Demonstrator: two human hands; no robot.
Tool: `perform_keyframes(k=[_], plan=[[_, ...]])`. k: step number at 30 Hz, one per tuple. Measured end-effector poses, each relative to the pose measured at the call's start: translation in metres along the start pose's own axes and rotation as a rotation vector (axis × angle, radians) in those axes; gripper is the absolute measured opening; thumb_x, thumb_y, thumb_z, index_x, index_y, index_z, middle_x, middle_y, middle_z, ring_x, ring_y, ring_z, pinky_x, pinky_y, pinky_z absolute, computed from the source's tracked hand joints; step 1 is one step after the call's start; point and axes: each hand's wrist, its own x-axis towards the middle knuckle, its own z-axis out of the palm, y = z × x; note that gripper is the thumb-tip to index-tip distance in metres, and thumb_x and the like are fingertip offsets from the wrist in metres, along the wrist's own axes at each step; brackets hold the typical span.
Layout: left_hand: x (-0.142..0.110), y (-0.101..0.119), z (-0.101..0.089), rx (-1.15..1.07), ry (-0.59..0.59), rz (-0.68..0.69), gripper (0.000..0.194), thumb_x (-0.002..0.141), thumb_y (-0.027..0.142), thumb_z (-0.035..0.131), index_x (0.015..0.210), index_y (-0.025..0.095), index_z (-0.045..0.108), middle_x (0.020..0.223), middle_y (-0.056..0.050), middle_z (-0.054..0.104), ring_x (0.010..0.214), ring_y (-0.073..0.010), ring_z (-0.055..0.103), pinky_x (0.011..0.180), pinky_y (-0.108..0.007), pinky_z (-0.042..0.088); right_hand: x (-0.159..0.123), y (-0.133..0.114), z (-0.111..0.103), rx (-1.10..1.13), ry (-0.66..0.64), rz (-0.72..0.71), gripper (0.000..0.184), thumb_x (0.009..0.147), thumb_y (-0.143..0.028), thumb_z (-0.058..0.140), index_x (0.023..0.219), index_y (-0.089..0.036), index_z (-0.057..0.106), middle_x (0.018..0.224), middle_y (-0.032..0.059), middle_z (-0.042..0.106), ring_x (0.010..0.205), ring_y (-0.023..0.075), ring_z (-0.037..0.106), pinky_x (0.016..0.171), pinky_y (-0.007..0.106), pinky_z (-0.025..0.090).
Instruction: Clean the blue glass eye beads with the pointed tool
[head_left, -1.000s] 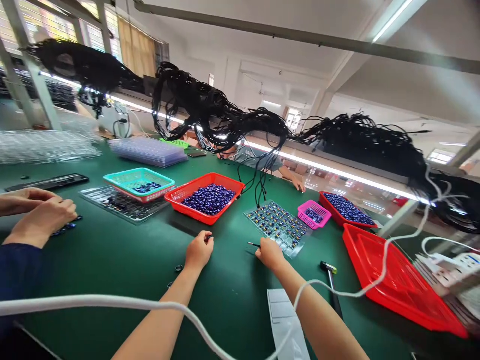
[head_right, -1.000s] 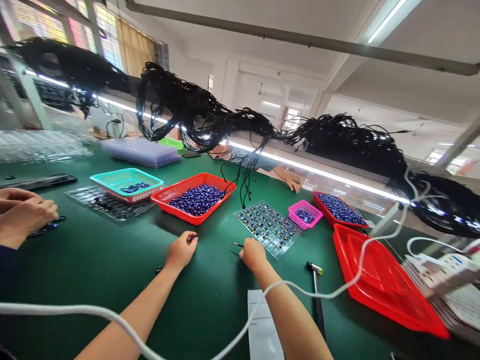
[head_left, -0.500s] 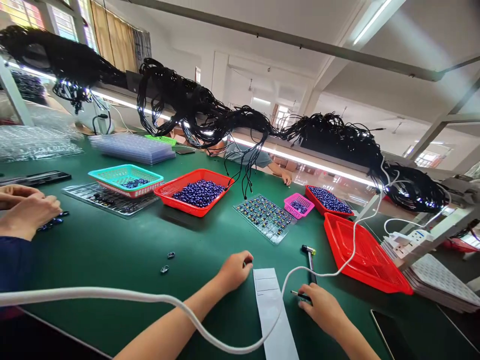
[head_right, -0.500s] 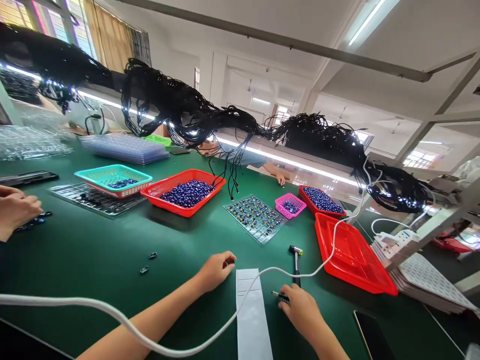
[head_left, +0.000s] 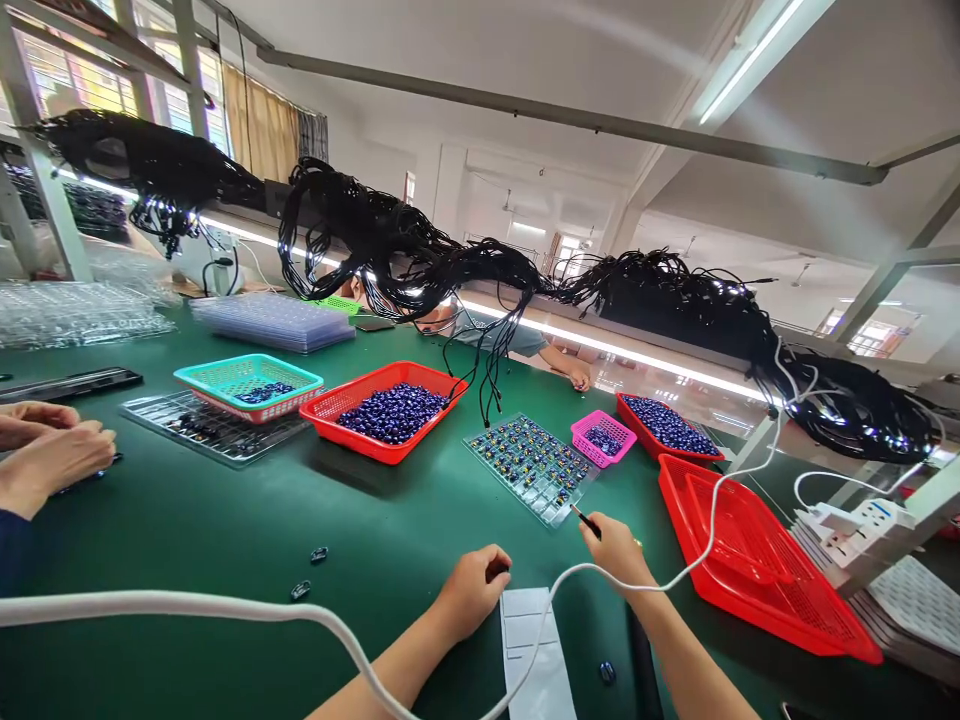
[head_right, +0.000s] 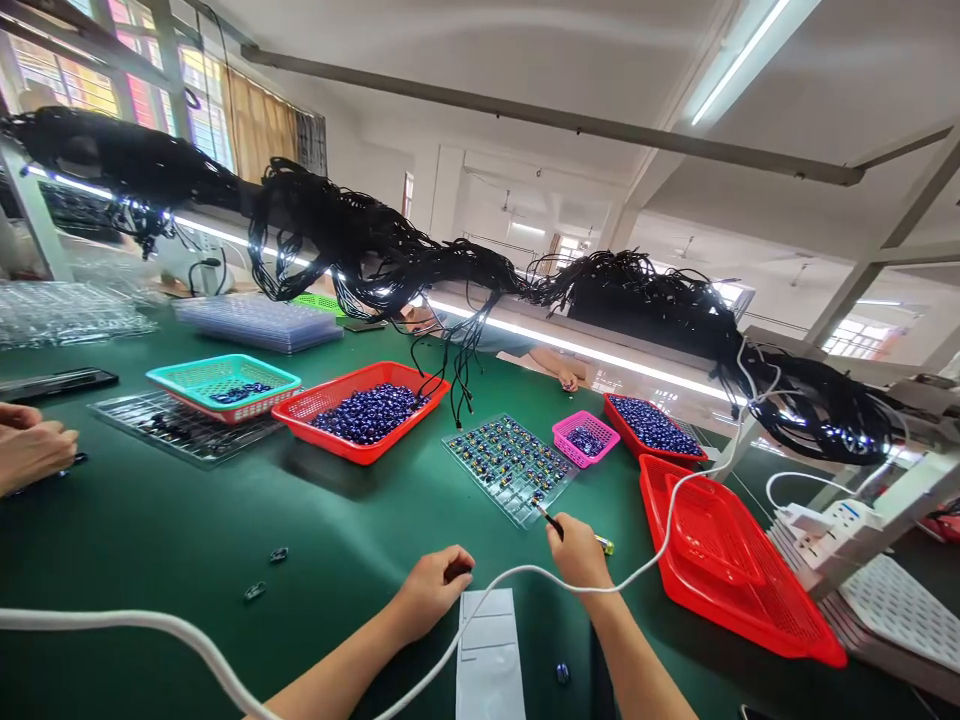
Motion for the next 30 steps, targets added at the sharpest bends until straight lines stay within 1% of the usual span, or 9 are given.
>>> perform_keyframes(k=[6,13,20,27,30], plan=[[0.01,-0.009,-0.006,-0.183,-0.081,-0.081,0.014,0.074,0.028,0.056,0.085,0.018,0.058,0.066,0.003,0.055,0.059,-0.0143,0.054,0.057,-0.026,0.046,0.025,-0.006,0.01,-0.023,-0.021,0.018,0.025,0.097,-0.038,0.056,0.095,-0.015,0.065,0.091,0.0025,0.067,0.082,0.0157,0.065,0.079,0.036,0.054],[0.008,-0.002,-0.008,-0.255,-0.12,-0.113,0.016,0.072,0.028,0.059,0.084,0.017,0.059,0.064,0.004,0.054,0.059,-0.0136,0.052,0.059,-0.027,0.046,0.046,-0.003,0.015,-0.034,-0.023,0.08,0.025,0.097,-0.038,0.056,0.1,-0.015,0.065,0.097,0.0038,0.067,0.086,0.0163,0.065,0.08,0.036,0.054],[0.009,0.001,-0.008,-0.278,-0.112,-0.128,0.018,0.071,0.028,0.058,0.084,0.016,0.057,0.064,0.004,0.052,0.057,-0.0129,0.05,0.058,-0.027,0.045,0.071,0.013,0.011,-0.008,0.005,0.153,0.025,0.096,-0.037,0.058,0.107,-0.015,0.064,0.106,0.0055,0.066,0.091,0.0177,0.065,0.081,0.037,0.055],[0.009,-0.001,-0.006,-0.3,-0.102,-0.128,0.016,0.07,0.025,0.059,0.083,0.016,0.058,0.064,0.004,0.052,0.058,-0.0124,0.051,0.057,-0.026,0.046,0.083,0.026,0.013,0.041,0.018,0.183,0.026,0.096,-0.036,0.059,0.11,-0.015,0.063,0.107,0.0057,0.066,0.089,0.0173,0.066,0.078,0.036,0.056],[0.01,-0.001,-0.005,-0.312,-0.075,-0.136,0.016,0.071,0.025,0.058,0.084,0.016,0.057,0.064,0.004,0.052,0.057,-0.0124,0.051,0.055,-0.026,0.047,0.089,0.027,0.013,0.058,0.035,0.19,0.026,0.096,-0.036,0.059,0.111,-0.015,0.063,0.108,0.0056,0.066,0.088,0.0172,0.066,0.076,0.035,0.057]])
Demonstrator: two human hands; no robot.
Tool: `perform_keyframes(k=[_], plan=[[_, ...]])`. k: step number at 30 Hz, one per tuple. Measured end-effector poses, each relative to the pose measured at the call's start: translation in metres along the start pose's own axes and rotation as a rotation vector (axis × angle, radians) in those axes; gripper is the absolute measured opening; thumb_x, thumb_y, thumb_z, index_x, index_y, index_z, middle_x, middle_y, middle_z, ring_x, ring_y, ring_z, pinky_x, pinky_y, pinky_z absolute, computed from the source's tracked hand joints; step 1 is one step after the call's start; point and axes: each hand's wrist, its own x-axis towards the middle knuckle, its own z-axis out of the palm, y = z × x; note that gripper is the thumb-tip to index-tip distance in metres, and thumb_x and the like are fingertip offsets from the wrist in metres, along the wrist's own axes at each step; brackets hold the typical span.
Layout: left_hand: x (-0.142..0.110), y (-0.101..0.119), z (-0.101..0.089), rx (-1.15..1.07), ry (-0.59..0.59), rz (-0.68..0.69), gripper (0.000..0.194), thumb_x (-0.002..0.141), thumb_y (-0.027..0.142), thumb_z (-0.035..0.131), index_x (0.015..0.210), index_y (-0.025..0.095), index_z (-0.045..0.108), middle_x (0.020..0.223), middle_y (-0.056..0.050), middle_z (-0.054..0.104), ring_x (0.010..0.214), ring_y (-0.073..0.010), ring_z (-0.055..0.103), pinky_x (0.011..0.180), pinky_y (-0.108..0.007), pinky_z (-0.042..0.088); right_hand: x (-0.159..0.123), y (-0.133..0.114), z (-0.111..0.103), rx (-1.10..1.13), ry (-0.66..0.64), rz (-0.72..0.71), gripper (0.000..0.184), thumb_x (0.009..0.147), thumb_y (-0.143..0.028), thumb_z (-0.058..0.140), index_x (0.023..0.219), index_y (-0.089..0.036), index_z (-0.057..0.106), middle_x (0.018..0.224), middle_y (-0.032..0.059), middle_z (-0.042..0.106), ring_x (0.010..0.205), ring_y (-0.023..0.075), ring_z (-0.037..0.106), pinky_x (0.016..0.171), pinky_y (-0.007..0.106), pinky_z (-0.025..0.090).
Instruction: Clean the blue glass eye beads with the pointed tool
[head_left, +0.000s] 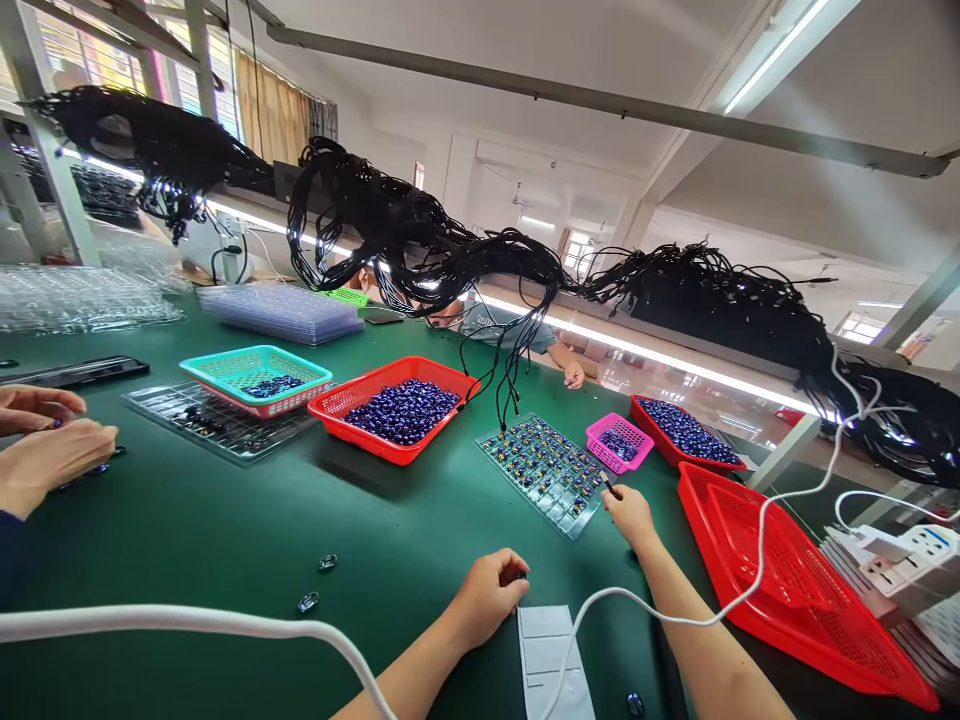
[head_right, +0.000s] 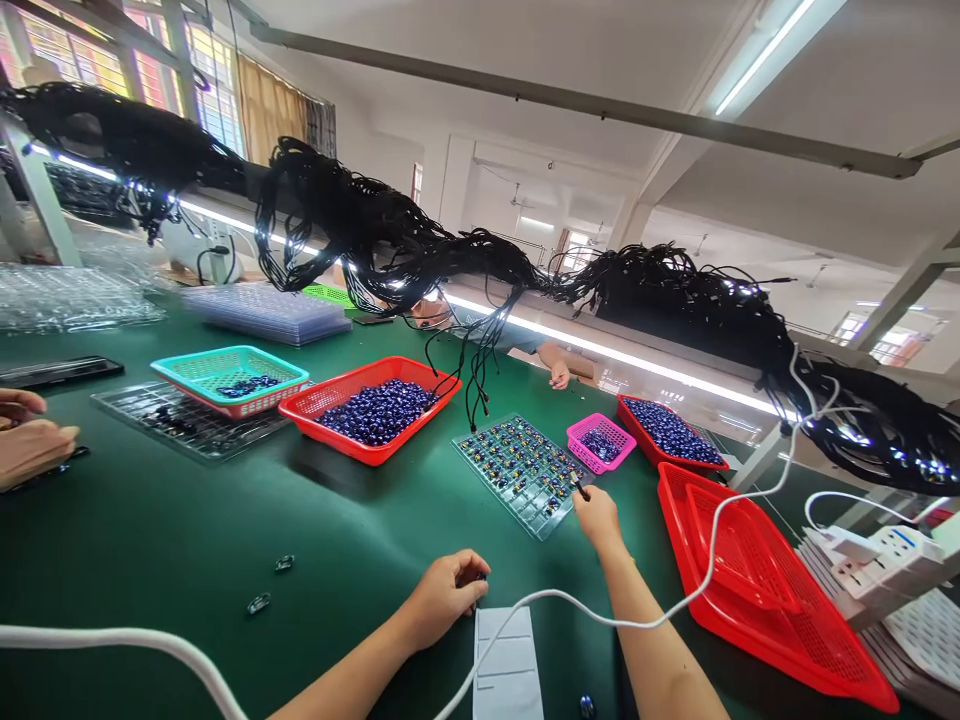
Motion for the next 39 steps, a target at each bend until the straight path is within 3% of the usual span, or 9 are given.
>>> perform_keyframes(k=[8,18,23,29,34,39], plan=[[0.003,0.002,-0.001,0.048,0.21,0.033,0.012,0.078,0.023,0.052,0.087,0.017,0.056,0.066,0.003,0.051,0.057,-0.0128,0.05,0.053,-0.025,0.043,0.005,-0.034,0.018,0.033,0.046,-0.156,0.025,0.096,-0.038,0.058,0.103,-0.015,0.064,0.098,0.0037,0.067,0.081,0.0151,0.065,0.074,0.033,0.055],[0.0,0.009,-0.01,0.281,0.335,0.093,0.012,0.08,0.015,0.053,0.088,0.017,0.062,0.077,-0.004,0.065,0.073,-0.0176,0.059,0.069,-0.028,0.043,0.002,-0.116,0.059,0.103,0.033,-0.394,0.025,0.097,-0.039,0.056,0.095,-0.015,0.064,0.086,0.0012,0.066,0.073,0.0132,0.063,0.072,0.032,0.054],[-0.003,0.011,-0.01,0.381,0.351,0.058,0.017,0.078,0.013,0.052,0.088,0.017,0.065,0.081,-0.006,0.067,0.076,-0.0199,0.061,0.07,-0.03,0.043,0.001,-0.154,0.08,0.128,-0.012,-0.487,0.024,0.097,-0.038,0.056,0.098,-0.015,0.065,0.092,0.0023,0.067,0.079,0.0147,0.065,0.076,0.034,0.055],[-0.004,0.011,-0.01,0.444,0.309,0.019,0.021,0.077,0.014,0.052,0.091,0.018,0.067,0.087,-0.009,0.071,0.079,-0.0241,0.064,0.069,-0.033,0.044,0.006,-0.203,0.105,0.136,-0.124,-0.614,0.026,0.095,-0.035,0.06,0.114,-0.016,0.062,0.113,0.0068,0.065,0.1,0.0201,0.064,0.089,0.042,0.053],[-0.006,0.014,-0.011,0.477,0.274,0.019,0.022,0.072,0.012,0.054,0.087,0.018,0.069,0.087,-0.012,0.074,0.079,-0.028,0.066,0.065,-0.034,0.044,0.005,-0.244,0.128,0.095,-0.222,-0.668,0.031,0.094,-0.035,0.061,0.12,-0.017,0.06,0.117,0.0076,0.063,0.1,0.0208,0.064,0.087,0.043,0.054],[-0.007,0.018,-0.016,0.508,0.262,0.038,0.021,0.073,0.012,0.054,0.086,0.018,0.07,0.086,-0.012,0.075,0.077,-0.0278,0.067,0.062,-0.032,0.044,-0.009,-0.248,0.126,0.085,-0.254,-0.629,0.025,0.095,-0.034,0.061,0.112,-0.016,0.063,0.113,0.0069,0.064,0.097,0.0194,0.064,0.085,0.041,0.055]])
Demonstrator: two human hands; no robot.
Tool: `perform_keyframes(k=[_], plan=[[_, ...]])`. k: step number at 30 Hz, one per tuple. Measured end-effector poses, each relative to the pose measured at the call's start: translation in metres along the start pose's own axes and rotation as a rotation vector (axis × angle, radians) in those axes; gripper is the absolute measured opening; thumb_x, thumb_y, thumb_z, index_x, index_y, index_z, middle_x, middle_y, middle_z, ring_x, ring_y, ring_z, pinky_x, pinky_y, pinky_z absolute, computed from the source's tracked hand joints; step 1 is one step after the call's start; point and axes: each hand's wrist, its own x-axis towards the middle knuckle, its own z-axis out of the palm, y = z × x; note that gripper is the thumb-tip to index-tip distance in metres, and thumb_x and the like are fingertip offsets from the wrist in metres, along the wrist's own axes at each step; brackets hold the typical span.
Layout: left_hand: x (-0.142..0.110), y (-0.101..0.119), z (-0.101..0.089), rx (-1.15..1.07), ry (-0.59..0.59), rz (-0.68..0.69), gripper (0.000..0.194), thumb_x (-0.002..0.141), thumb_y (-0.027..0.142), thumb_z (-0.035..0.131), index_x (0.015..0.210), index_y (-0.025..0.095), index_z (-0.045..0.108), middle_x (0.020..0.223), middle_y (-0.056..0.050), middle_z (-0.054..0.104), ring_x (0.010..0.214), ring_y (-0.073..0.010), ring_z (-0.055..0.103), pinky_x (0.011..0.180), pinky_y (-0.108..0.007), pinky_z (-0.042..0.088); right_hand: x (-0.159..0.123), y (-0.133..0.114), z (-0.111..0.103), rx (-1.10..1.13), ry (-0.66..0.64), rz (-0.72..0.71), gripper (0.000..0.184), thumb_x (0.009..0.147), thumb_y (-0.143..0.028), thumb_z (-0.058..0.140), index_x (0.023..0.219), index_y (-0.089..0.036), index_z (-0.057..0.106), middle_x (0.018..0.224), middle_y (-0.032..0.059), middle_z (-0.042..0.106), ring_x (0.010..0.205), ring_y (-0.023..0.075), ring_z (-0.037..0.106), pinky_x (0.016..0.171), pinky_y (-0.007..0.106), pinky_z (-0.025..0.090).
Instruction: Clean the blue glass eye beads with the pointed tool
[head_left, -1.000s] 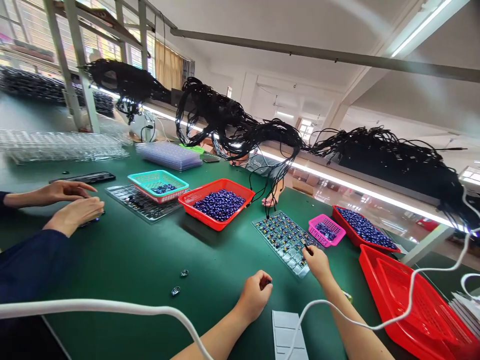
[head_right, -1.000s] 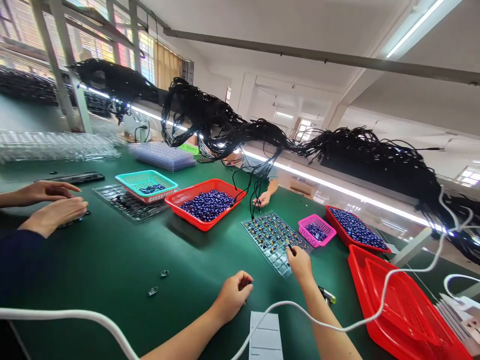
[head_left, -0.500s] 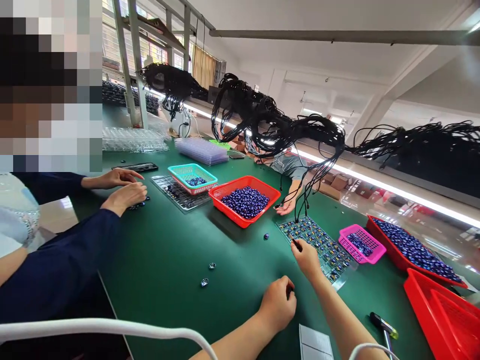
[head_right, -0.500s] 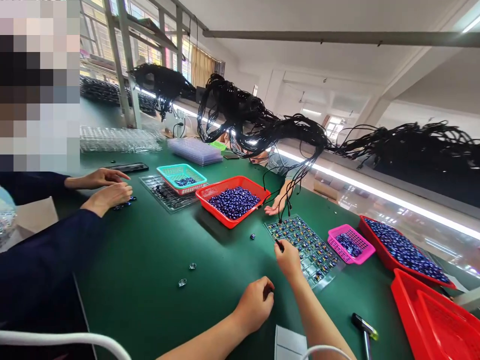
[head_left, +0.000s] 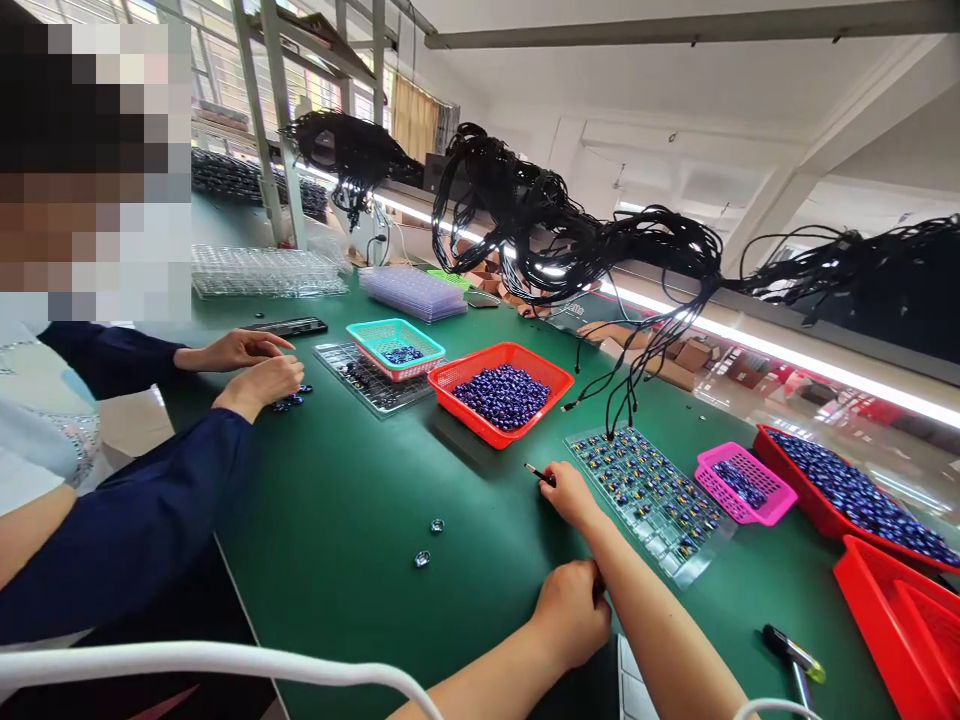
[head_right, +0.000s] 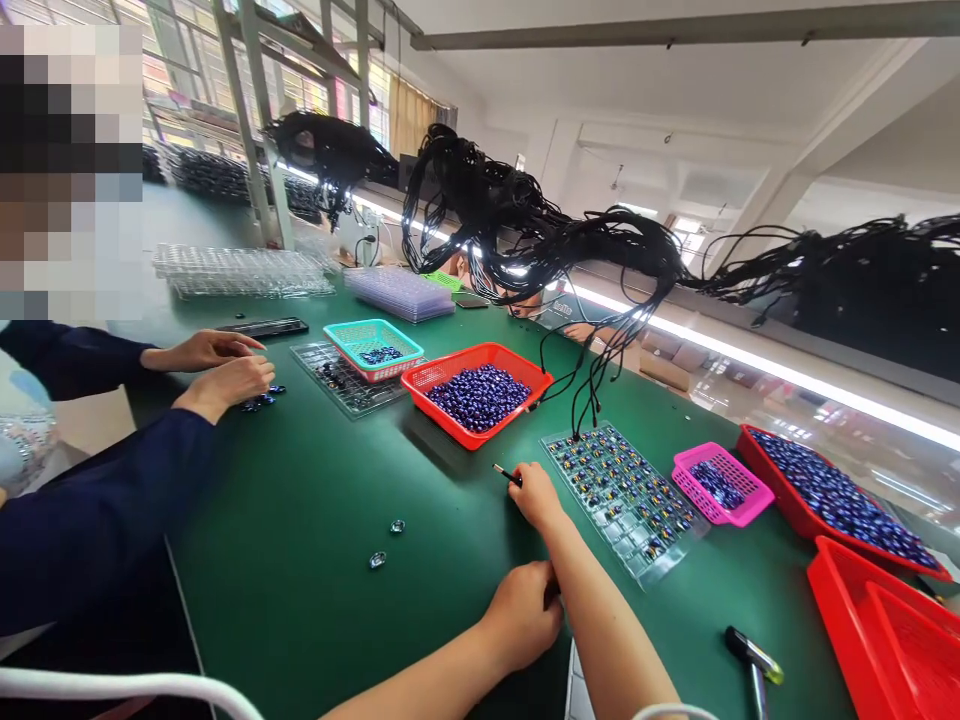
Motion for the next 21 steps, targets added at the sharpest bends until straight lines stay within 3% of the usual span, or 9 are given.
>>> perform_keyframes(k=[3,5,10,12,14,17,21], plan=[[-0.001,-0.001,-0.002,-0.002,-0.024,0.019,0.022,0.075,0.012,0.054,0.089,0.018,0.069,0.088,-0.01,0.075,0.08,-0.0255,0.067,0.068,-0.031,0.045,-0.039,0.016,-0.02,0.031,0.035,0.073,0.023,0.094,-0.034,0.061,0.108,-0.015,0.063,0.11,0.0062,0.065,0.095,0.0189,0.064,0.085,0.04,0.054],[-0.002,0.0,-0.003,-0.015,-0.045,0.039,0.022,0.078,0.012,0.053,0.091,0.018,0.069,0.089,-0.009,0.074,0.082,-0.0233,0.066,0.072,-0.031,0.046,-0.089,0.034,-0.04,0.056,0.076,0.146,0.021,0.093,-0.033,0.063,0.106,-0.015,0.064,0.105,0.0053,0.066,0.094,0.0186,0.064,0.085,0.04,0.053],[-0.003,0.005,-0.004,-0.059,-0.082,0.078,0.025,0.084,0.013,0.051,0.104,0.015,0.065,0.088,-0.007,0.069,0.079,-0.019,0.062,0.078,-0.031,0.046,-0.283,0.057,-0.083,0.126,0.148,0.329,0.015,0.084,-0.025,0.061,0.097,-0.02,0.066,0.092,0.004,0.07,0.082,0.0181,0.065,0.076,0.03,0.053],[-0.008,0.012,-0.005,-0.071,-0.103,0.104,0.025,0.085,0.015,0.052,0.107,0.016,0.064,0.086,-0.005,0.068,0.078,-0.0178,0.061,0.079,-0.03,0.045,-0.358,0.052,-0.086,0.153,0.172,0.396,0.015,0.083,-0.028,0.059,0.095,-0.021,0.066,0.089,0.0039,0.071,0.077,0.019,0.067,0.072,0.03,0.053],[-0.02,0.021,-0.004,-0.078,-0.137,0.133,0.022,0.085,0.02,0.054,0.103,0.017,0.065,0.08,-0.003,0.067,0.074,-0.0169,0.059,0.076,-0.029,0.045,-0.414,0.045,-0.08,0.175,0.202,0.435,0.014,0.083,-0.028,0.058,0.094,-0.022,0.066,0.089,0.0044,0.071,0.078,0.0199,0.068,0.071,0.03,0.054],[-0.049,0.039,0.009,-0.089,-0.222,0.183,0.02,0.087,0.026,0.053,0.099,0.017,0.066,0.078,-0.002,0.067,0.071,-0.016,0.059,0.072,-0.027,0.046,-0.457,0.037,-0.061,0.206,0.253,0.442,0.009,0.083,-0.027,0.059,0.087,-0.023,0.066,0.086,0.0042,0.07,0.078,0.0207,0.068,0.072,0.031,0.053],[-0.099,0.058,0.045,-0.077,-0.392,0.246,0.019,0.085,0.024,0.055,0.096,0.017,0.068,0.08,-0.002,0.07,0.071,-0.0152,0.062,0.068,-0.024,0.047,-0.46,0.036,-0.049,0.236,0.325,0.413,0.013,0.088,-0.029,0.057,0.085,-0.024,0.069,0.087,0.0049,0.069,0.081,0.022,0.067,0.075,0.033,0.051]])
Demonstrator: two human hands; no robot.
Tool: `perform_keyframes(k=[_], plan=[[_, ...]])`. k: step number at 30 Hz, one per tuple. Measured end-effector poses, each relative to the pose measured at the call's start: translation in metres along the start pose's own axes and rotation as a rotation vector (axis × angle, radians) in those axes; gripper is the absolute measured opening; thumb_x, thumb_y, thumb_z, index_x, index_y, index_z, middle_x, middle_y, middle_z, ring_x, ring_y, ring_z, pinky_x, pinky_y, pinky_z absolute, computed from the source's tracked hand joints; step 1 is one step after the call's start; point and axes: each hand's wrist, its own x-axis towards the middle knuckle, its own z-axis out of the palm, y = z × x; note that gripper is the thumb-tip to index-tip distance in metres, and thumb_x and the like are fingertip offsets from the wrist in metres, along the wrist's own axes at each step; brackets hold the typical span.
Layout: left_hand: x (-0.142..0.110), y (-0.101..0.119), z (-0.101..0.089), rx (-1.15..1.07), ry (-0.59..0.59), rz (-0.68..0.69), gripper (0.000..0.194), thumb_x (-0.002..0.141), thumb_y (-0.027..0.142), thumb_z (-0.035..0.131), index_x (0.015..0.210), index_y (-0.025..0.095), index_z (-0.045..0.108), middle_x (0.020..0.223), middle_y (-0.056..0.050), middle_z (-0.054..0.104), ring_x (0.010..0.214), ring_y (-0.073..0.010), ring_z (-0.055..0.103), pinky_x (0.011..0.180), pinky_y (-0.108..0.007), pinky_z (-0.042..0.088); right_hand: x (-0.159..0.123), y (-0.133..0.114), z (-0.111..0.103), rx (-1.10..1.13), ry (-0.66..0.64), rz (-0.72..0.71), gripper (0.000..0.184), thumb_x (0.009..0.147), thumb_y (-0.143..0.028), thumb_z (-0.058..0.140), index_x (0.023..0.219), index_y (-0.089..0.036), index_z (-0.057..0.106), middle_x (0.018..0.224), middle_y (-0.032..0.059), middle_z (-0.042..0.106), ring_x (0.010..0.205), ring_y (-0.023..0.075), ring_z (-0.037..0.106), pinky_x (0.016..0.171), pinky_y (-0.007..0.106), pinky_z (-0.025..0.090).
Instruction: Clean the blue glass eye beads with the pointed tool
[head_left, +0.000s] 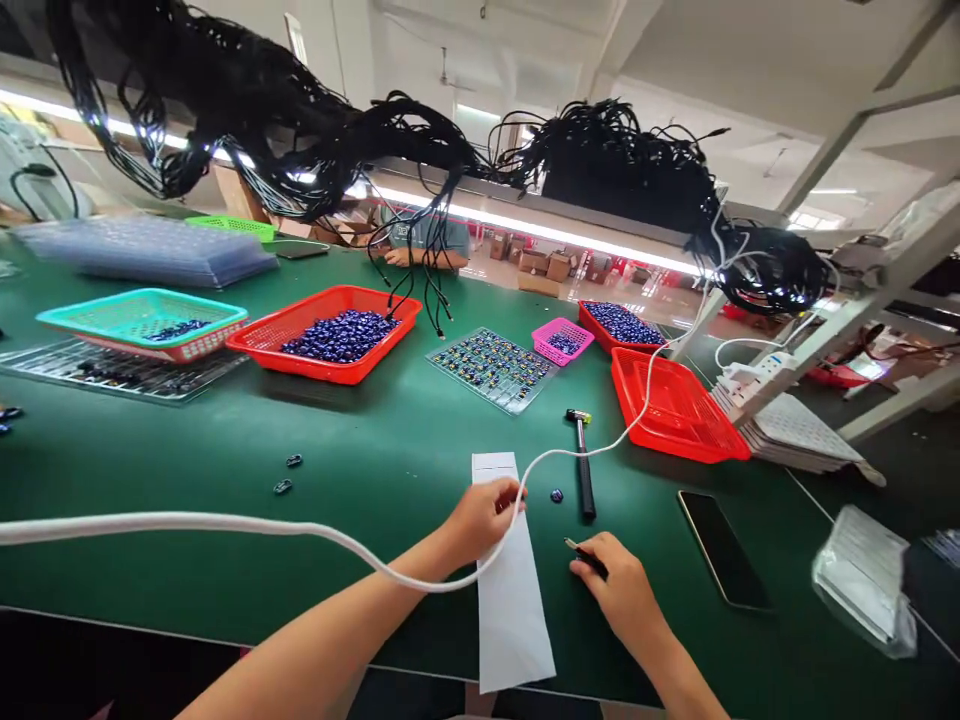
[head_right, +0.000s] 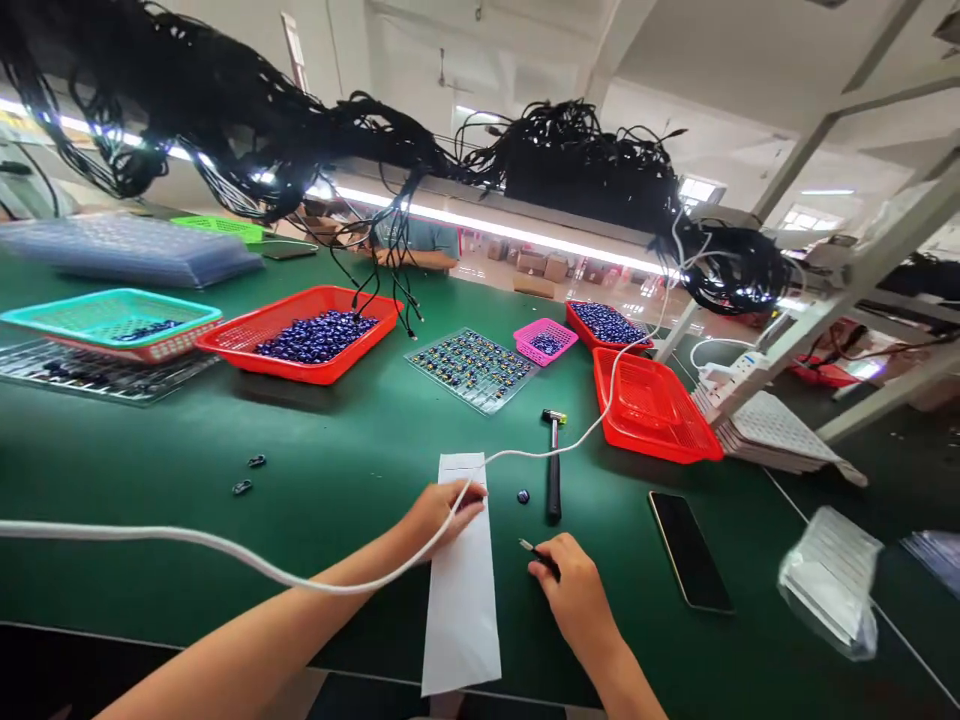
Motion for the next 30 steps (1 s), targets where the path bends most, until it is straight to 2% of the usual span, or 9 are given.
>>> perform_keyframes(k=[3,6,10,13,18,23,27,30], plan=[[-0.012,0.008,0.032,0.033,-0.135,0.017,0.018,0.081,0.022,0.059,0.094,0.018,0.07,0.074,-0.001,0.07,0.064,-0.0147,0.06,0.06,-0.022,0.044,0.01,-0.003,0.0,0.025,0.006,-0.025,0.016,0.09,-0.03,0.057,0.085,-0.024,0.071,0.085,0.0045,0.069,0.079,0.0213,0.067,0.073,0.031,0.051],[-0.01,0.012,0.042,0.074,-0.206,0.025,0.02,0.078,0.019,0.059,0.094,0.019,0.071,0.075,-0.001,0.069,0.064,-0.0154,0.059,0.061,-0.024,0.042,0.018,-0.005,-0.001,0.042,-0.016,-0.047,0.02,0.094,-0.029,0.052,0.091,-0.024,0.071,0.087,0.0042,0.07,0.081,0.0204,0.067,0.074,0.031,0.052],[0.004,0.014,0.036,0.098,-0.254,0.003,0.02,0.079,0.016,0.056,0.092,0.02,0.07,0.073,-0.002,0.067,0.065,-0.0173,0.058,0.062,-0.026,0.039,0.02,-0.004,0.005,0.059,-0.041,-0.047,0.026,0.097,-0.028,0.045,0.103,-0.024,0.069,0.097,0.0059,0.07,0.09,0.0206,0.067,0.079,0.031,0.053],[0.011,0.013,0.032,0.083,-0.284,-0.033,0.02,0.08,0.016,0.055,0.094,0.021,0.068,0.073,-0.001,0.066,0.064,-0.0172,0.057,0.06,-0.026,0.037,0.018,0.001,0.006,0.057,-0.02,0.006,0.027,0.097,-0.029,0.044,0.113,-0.023,0.065,0.105,0.007,0.07,0.095,0.0215,0.067,0.086,0.033,0.052],[0.012,0.013,0.032,0.063,-0.317,-0.034,0.018,0.083,0.021,0.055,0.098,0.021,0.066,0.075,-0.001,0.066,0.067,-0.0175,0.057,0.061,-0.027,0.037,0.016,0.006,-0.001,0.038,-0.011,0.098,0.022,0.099,-0.035,0.045,0.103,-0.024,0.064,0.093,0.0035,0.07,0.081,0.0195,0.068,0.076,0.03,0.052],[0.005,0.009,0.029,0.076,-0.303,-0.003,0.017,0.088,0.023,0.053,0.099,0.022,0.066,0.086,-0.004,0.068,0.075,-0.0189,0.059,0.067,-0.028,0.041,0.019,0.006,0.0,0.003,-0.027,0.099,0.026,0.099,-0.039,0.044,0.094,-0.025,0.065,0.093,0.0051,0.066,0.082,0.0203,0.066,0.073,0.031,0.051],[0.003,0.011,0.026,0.105,-0.266,-0.011,0.016,0.09,0.026,0.052,0.096,0.022,0.066,0.087,-0.004,0.068,0.079,-0.0198,0.06,0.07,-0.029,0.043,0.019,0.008,0.002,-0.006,-0.021,0.113,0.028,0.099,-0.042,0.045,0.096,-0.025,0.068,0.092,0.0059,0.066,0.079,0.0214,0.065,0.073,0.033,0.051],[0.002,0.018,0.023,0.117,-0.268,-0.025,0.015,0.09,0.027,0.052,0.094,0.022,0.065,0.085,-0.003,0.068,0.076,-0.0191,0.06,0.071,-0.029,0.043,0.015,0.007,-0.007,0.002,-0.006,0.123,0.03,0.099,-0.042,0.043,0.1,-0.026,0.068,0.094,0.0062,0.067,0.083,0.0218,0.066,0.074,0.032,0.051]])
